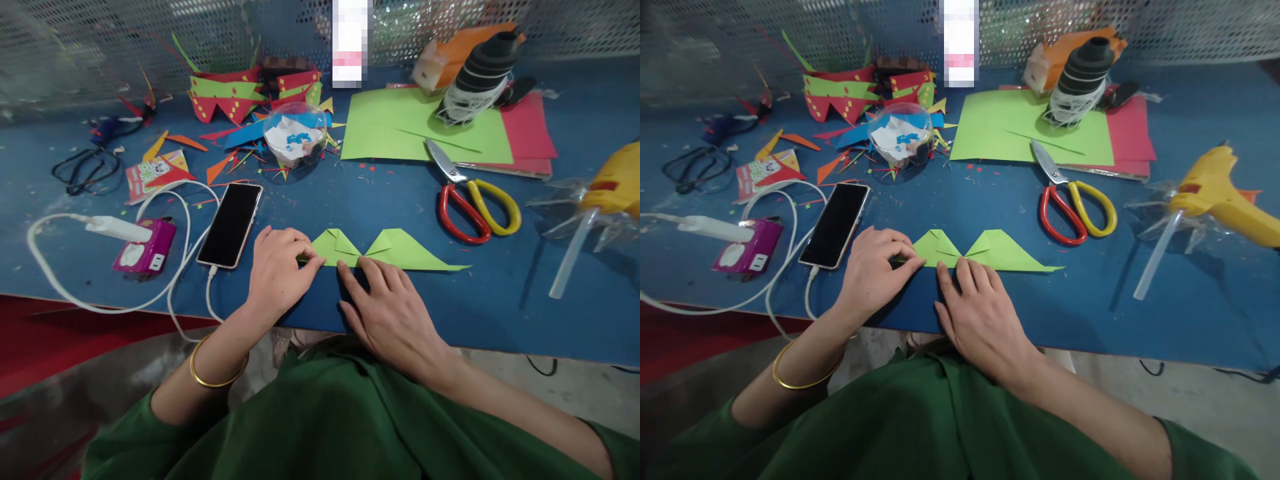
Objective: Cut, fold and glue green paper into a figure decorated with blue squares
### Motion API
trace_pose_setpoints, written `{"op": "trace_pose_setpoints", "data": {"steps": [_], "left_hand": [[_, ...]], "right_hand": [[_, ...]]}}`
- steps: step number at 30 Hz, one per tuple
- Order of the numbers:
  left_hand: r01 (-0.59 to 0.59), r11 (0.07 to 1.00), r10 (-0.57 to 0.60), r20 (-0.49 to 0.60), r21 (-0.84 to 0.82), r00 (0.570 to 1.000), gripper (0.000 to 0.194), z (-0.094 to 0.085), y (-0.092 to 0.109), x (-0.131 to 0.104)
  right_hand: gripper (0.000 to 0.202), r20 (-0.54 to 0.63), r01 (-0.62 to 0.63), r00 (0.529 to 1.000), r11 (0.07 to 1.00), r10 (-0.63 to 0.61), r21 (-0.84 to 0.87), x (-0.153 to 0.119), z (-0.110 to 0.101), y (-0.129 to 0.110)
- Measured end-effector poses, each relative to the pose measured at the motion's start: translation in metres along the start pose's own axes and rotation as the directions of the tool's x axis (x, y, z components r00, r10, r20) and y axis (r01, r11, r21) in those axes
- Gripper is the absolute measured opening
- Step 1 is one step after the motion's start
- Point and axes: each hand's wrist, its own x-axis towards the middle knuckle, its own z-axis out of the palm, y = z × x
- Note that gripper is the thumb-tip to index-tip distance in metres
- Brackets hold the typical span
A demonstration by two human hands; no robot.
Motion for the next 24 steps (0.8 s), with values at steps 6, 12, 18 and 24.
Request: {"op": "trace_pose_setpoints", "data": {"steps": [6, 12, 18, 24], "left_hand": [[0.018, 0.999, -0.019, 0.028, 0.032, 0.999, 0.019, -0.011, -0.014, 0.001], [-0.059, 0.993, 0.050, 0.087, 0.107, 0.995, 0.022, -0.022, -0.023, 0.002], [-0.109, 0.987, 0.095, 0.121, 0.116, 0.988, 0.020, -0.028, -0.033, 0.001], [-0.053, 0.976, 0.032, 0.104, 0.211, 0.994, 0.014, -0.028, -0.027, -0.002]], "right_hand": [[0.052, 0.001, 0.008, 1.000, 1.000, -0.008, -0.022, 0.000, 0.002, 0.000], [0.052, -0.004, 0.009, 1.000, 1.000, -0.009, -0.020, 0.000, 0.003, -0.001], [0.052, -0.007, 0.010, 1.000, 1.000, -0.010, -0.024, -0.001, 0.003, -0.001], [0.051, -0.012, 0.005, 1.000, 1.000, -0.005, -0.030, 0.000, 0.002, -0.002]]}}
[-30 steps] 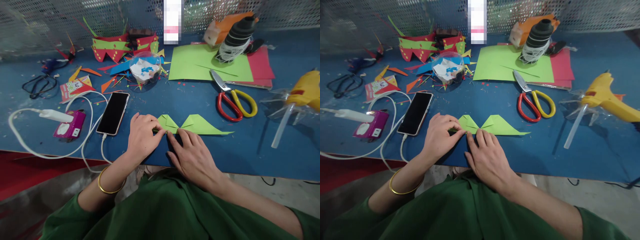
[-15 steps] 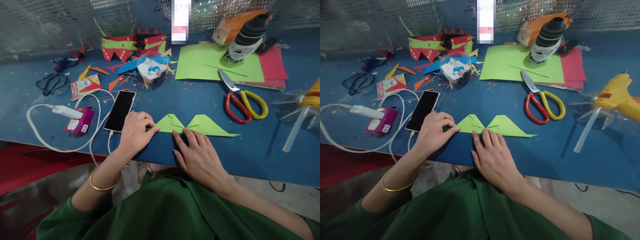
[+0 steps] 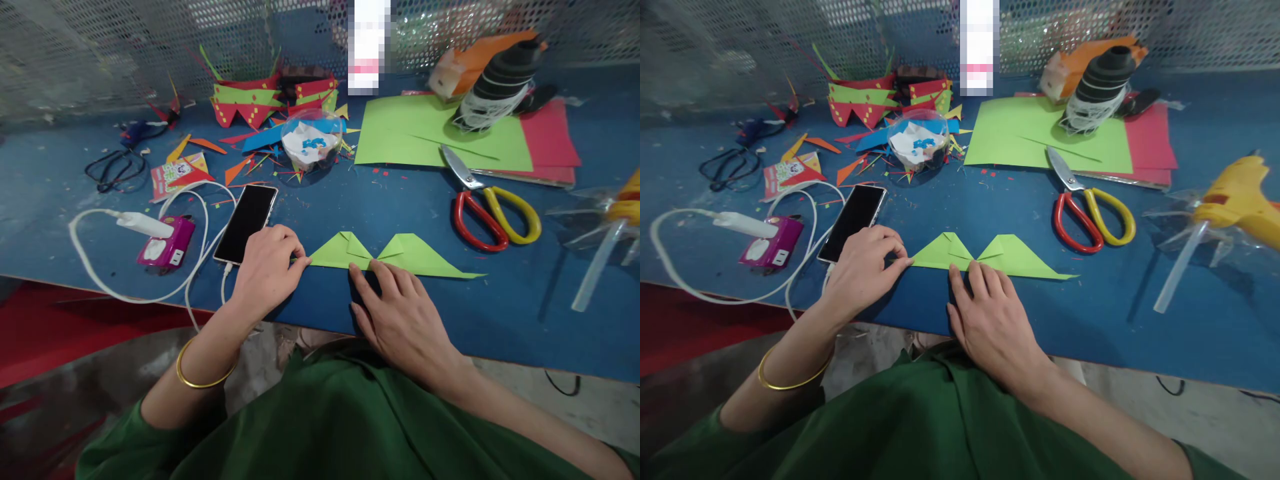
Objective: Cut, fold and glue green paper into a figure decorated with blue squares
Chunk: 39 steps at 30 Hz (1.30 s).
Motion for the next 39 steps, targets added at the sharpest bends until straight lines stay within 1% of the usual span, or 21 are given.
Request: {"op": "trace_pose_setpoints", "data": {"steps": [2, 4, 5, 7, 8, 9, 12, 17, 23, 28, 31, 33, 36, 39], "left_hand": [[0.011, 0.999, -0.007, -0.077, 0.051, 0.997, 0.007, 0.002, 0.010, -0.007], [-0.011, 0.997, 0.025, -0.203, 0.070, 0.979, 0.020, 0.007, 0.024, -0.019], [-0.065, 0.995, 0.080, -0.245, 0.069, 0.966, 0.026, 0.011, 0.032, -0.025], [-0.249, 0.967, 0.254, -0.224, 0.051, 0.941, 0.033, 0.020, 0.048, -0.038], [-0.316, 0.947, 0.321, -0.186, 0.056, 0.929, 0.037, 0.024, 0.055, -0.043], [-0.345, 0.937, 0.351, -0.171, 0.062, 0.921, 0.040, 0.028, 0.061, -0.047], [-0.309, 0.949, 0.314, -0.115, 0.065, 0.942, 0.051, 0.036, 0.070, -0.052], [-0.308, 0.944, 0.317, -0.077, 0.118, 0.945, 0.052, 0.038, 0.067, -0.051], [-0.248, 0.964, 0.254, -0.056, 0.095, 0.966, 0.048, 0.034, 0.062, -0.052], [-0.163, 0.979, 0.175, -0.101, 0.122, 0.979, 0.045, 0.025, 0.044, -0.053], [-0.105, 0.983, 0.121, -0.100, 0.151, 0.988, 0.045, 0.018, 0.030, -0.056], [-0.080, 0.982, 0.097, -0.096, 0.172, 0.991, 0.046, 0.013, 0.024, -0.059], [-0.051, 0.980, 0.071, -0.098, 0.192, 0.993, 0.048, 0.010, 0.025, -0.063], [-0.029, 0.982, 0.060, -0.158, 0.188, 0.986, 0.055, 0.013, 0.037, -0.063]], "right_hand": [[0.050, 0.003, -0.002, 1.000, 1.000, 0.002, 0.000, 0.000, 0.000, -0.001], [0.050, 0.004, -0.006, 1.000, 1.000, 0.006, 0.001, 0.000, -0.001, -0.001], [0.050, 0.003, -0.006, 1.000, 1.000, 0.006, 0.001, 0.000, -0.001, -0.001], [0.048, -0.006, 0.000, 1.000, 1.000, 0.000, 0.000, 0.000, 0.000, 0.000], [0.046, -0.014, 0.004, 1.000, 1.000, -0.004, 0.000, -0.001, 0.001, 0.000], [0.045, -0.023, 0.010, 1.000, 1.000, -0.010, -0.001, -0.001, 0.001, 0.000], [0.044, -0.045, 0.027, 0.999, 1.000, -0.028, -0.010, -0.003, 0.003, 0.001], [0.043, -0.080, 0.037, 0.996, 0.999, -0.039, -0.021, -0.004, 0.004, 0.000], [0.050, -0.058, 0.025, 0.998, 1.000, -0.026, -0.008, -0.004, 0.005, 0.000], [0.050, -0.051, 0.019, 0.999, 1.000, -0.019, -0.005, -0.004, 0.004, 0.000], [0.050, -0.056, 0.020, 0.998, 1.000, -0.020, -0.004, -0.004, 0.004, -0.001], [0.051, -0.055, 0.021, 0.998, 1.000, -0.021, -0.005, -0.004, 0.004, -0.001], [0.051, -0.048, 0.019, 0.999, 1.000, -0.020, -0.008, -0.004, 0.004, -0.001], [0.051, -0.049, 0.018, 0.999, 1.000, -0.018, -0.017, -0.003, 0.004, -0.001]]}}
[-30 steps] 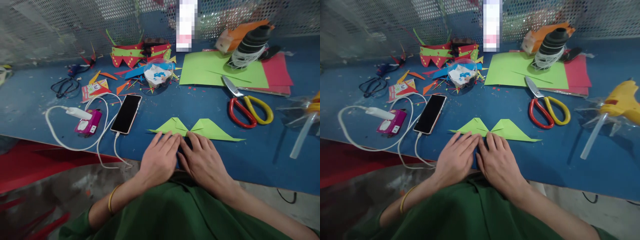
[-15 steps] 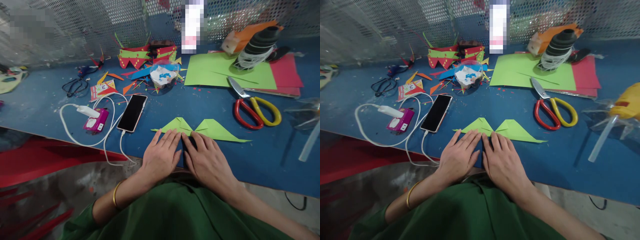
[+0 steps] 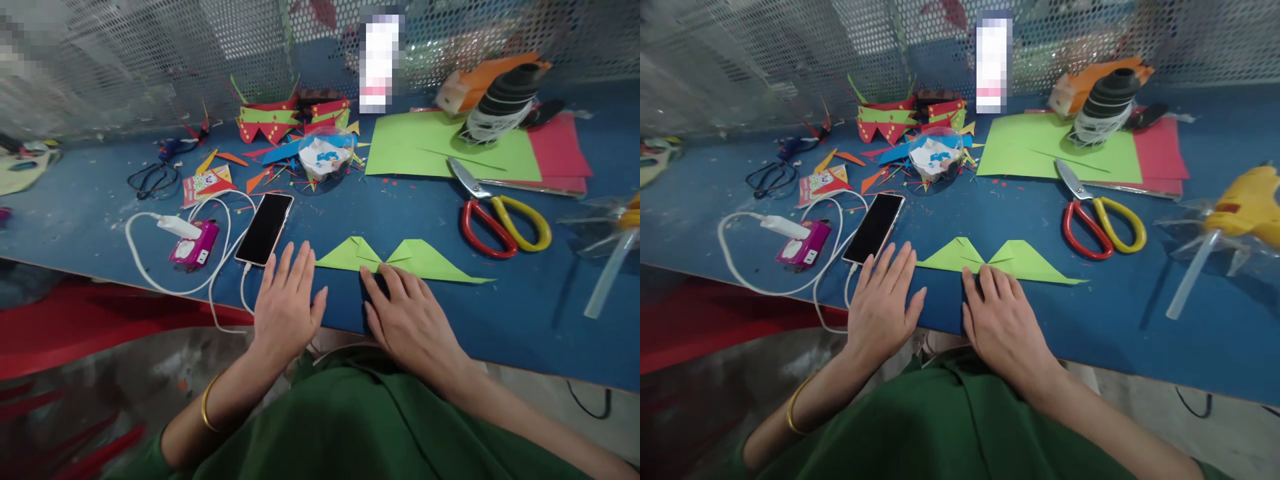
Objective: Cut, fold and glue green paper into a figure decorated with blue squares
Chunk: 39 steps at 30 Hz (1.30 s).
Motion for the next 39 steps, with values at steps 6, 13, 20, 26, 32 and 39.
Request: {"op": "trace_pose_setpoints", "data": {"steps": [6, 13, 20, 26, 32, 39], "left_hand": [[-0.209, 0.957, 0.217, 0.018, -0.201, 0.976, 0.049, 0.017, 0.032, 0.008], [-0.209, 0.966, 0.213, 0.010, -0.155, 0.977, 0.048, 0.021, 0.037, 0.011], [-0.212, 0.975, 0.217, 0.071, -0.070, 0.974, 0.063, 0.020, 0.048, 0.018], [-0.214, 0.971, 0.221, 0.053, -0.110, 0.974, 0.061, 0.019, 0.043, 0.020], [-0.111, 0.992, 0.113, 0.035, -0.054, 0.993, 0.056, 0.013, 0.017, 0.008], [-0.053, 0.998, 0.053, 0.041, -0.016, 0.998, 0.056, 0.010, 0.003, -0.002]], "right_hand": [[0.047, 0.002, -0.005, 1.000, 1.000, 0.005, 0.017, 0.000, 0.000, 0.001], [0.046, -0.032, -0.070, 0.997, 0.997, 0.069, -0.016, -0.017, -0.005, 0.019], [0.046, -0.024, -0.107, 0.994, 0.992, 0.106, -0.060, -0.028, -0.010, 0.031], [0.044, -0.042, -0.123, 0.992, 0.990, 0.121, -0.075, -0.035, -0.013, 0.040], [0.043, -0.066, -0.181, 0.983, 0.975, 0.174, -0.126, -0.057, -0.019, 0.061], [0.043, -0.074, -0.176, 0.983, 0.975, 0.168, -0.137, -0.061, -0.019, 0.064]]}}
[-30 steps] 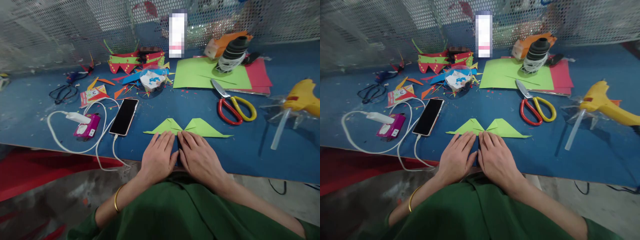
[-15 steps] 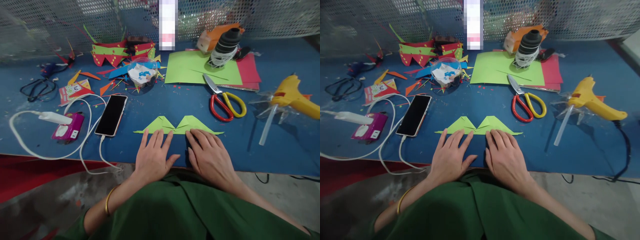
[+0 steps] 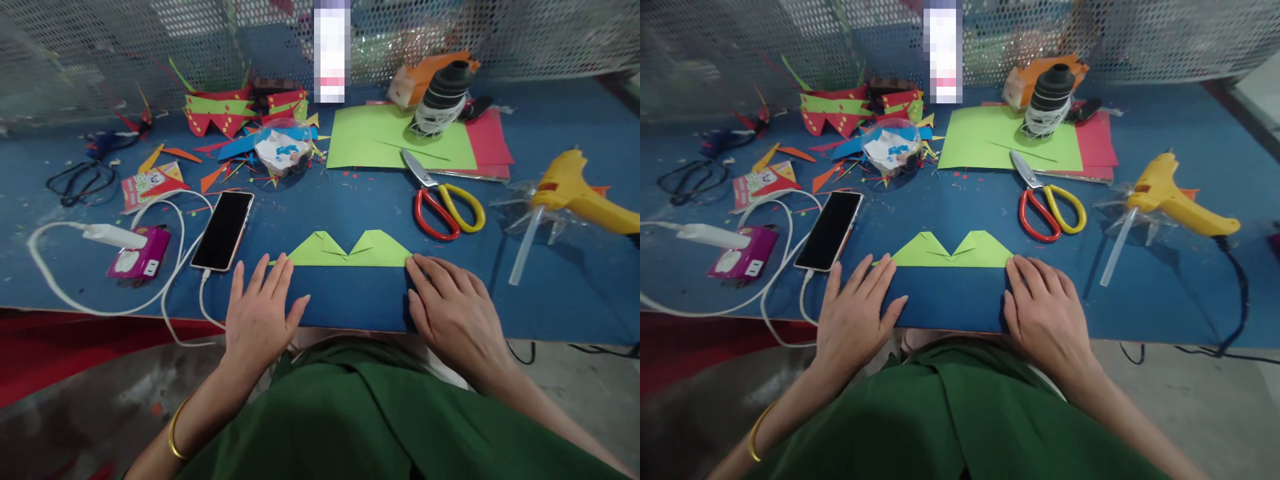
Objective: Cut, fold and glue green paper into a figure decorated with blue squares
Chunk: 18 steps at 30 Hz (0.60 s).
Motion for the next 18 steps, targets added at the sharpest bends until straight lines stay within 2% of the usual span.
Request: {"op": "trace_pose_setpoints", "data": {"steps": [5, 7, 10, 12, 13, 15, 18], "left_hand": [[0.003, 1.000, -0.003, -0.034, -0.002, 0.999, 0.055, 0.003, 0.000, -0.001], [-0.008, 1.000, 0.008, -0.089, -0.005, 0.996, 0.050, 0.004, 0.000, 0.002], [-0.069, 0.997, 0.058, -0.232, -0.038, 0.971, 0.037, 0.003, 0.003, 0.018], [-0.137, 0.984, 0.104, -0.256, -0.116, 0.961, 0.032, 0.001, 0.008, 0.038], [-0.169, 0.971, 0.133, -0.207, -0.169, 0.969, 0.029, 0.001, 0.010, 0.050], [-0.184, 0.951, 0.181, -0.036, -0.249, 0.983, 0.032, 0.000, 0.014, 0.075], [-0.179, 0.936, 0.240, 0.180, -0.302, 0.954, 0.042, 0.000, 0.015, 0.110]], "right_hand": [[0.041, -0.029, -0.001, 1.000, 1.000, 0.001, 0.004, 0.001, 0.003, -0.001], [0.041, -0.036, -0.004, 0.999, 1.000, 0.004, -0.005, 0.001, 0.005, 0.000], [0.039, -0.060, 0.003, 0.998, 1.000, -0.004, -0.010, 0.004, 0.007, 0.001], [0.036, -0.080, 0.012, 0.997, 1.000, -0.012, -0.003, 0.007, 0.007, 0.003], [0.035, -0.087, 0.014, 0.996, 1.000, -0.013, 0.003, 0.009, 0.007, 0.004], [0.032, -0.093, 0.008, 0.996, 1.000, -0.006, 0.024, 0.012, 0.006, 0.005], [0.029, -0.097, -0.013, 0.995, 0.998, 0.018, 0.055, 0.016, 0.007, 0.004]]}}
